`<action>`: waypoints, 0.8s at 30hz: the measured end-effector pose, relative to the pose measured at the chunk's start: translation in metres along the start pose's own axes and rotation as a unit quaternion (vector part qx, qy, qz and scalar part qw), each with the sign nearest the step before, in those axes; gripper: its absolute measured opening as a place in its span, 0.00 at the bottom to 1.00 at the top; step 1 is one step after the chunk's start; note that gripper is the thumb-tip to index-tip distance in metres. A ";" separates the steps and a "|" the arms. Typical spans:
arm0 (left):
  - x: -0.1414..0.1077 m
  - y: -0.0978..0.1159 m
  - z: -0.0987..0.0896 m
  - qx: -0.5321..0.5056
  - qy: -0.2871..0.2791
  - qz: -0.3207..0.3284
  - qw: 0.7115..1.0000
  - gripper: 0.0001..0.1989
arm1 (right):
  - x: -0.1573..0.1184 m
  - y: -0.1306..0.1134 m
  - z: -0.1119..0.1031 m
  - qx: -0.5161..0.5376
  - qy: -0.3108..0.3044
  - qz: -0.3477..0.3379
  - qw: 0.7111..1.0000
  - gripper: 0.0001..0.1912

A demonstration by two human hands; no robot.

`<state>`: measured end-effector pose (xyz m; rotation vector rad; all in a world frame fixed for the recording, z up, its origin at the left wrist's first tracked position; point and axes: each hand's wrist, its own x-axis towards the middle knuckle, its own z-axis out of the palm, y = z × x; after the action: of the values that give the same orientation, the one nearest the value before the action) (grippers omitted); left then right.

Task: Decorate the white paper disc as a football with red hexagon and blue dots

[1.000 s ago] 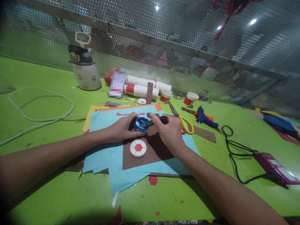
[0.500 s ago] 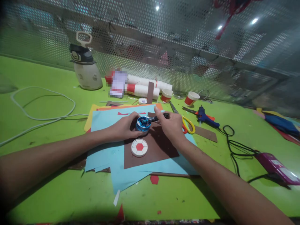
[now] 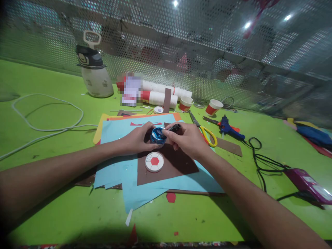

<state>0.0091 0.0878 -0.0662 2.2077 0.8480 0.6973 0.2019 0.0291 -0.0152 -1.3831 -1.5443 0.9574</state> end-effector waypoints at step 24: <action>0.000 0.003 -0.002 -0.011 -0.012 -0.005 1.000 0.21 | -0.012 -0.015 -0.007 -0.135 0.119 -0.135 0.974 0.17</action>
<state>0.0093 0.0869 -0.0622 2.1855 0.8359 0.6711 0.2041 0.0157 -0.0001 -1.3686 -1.6665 0.4110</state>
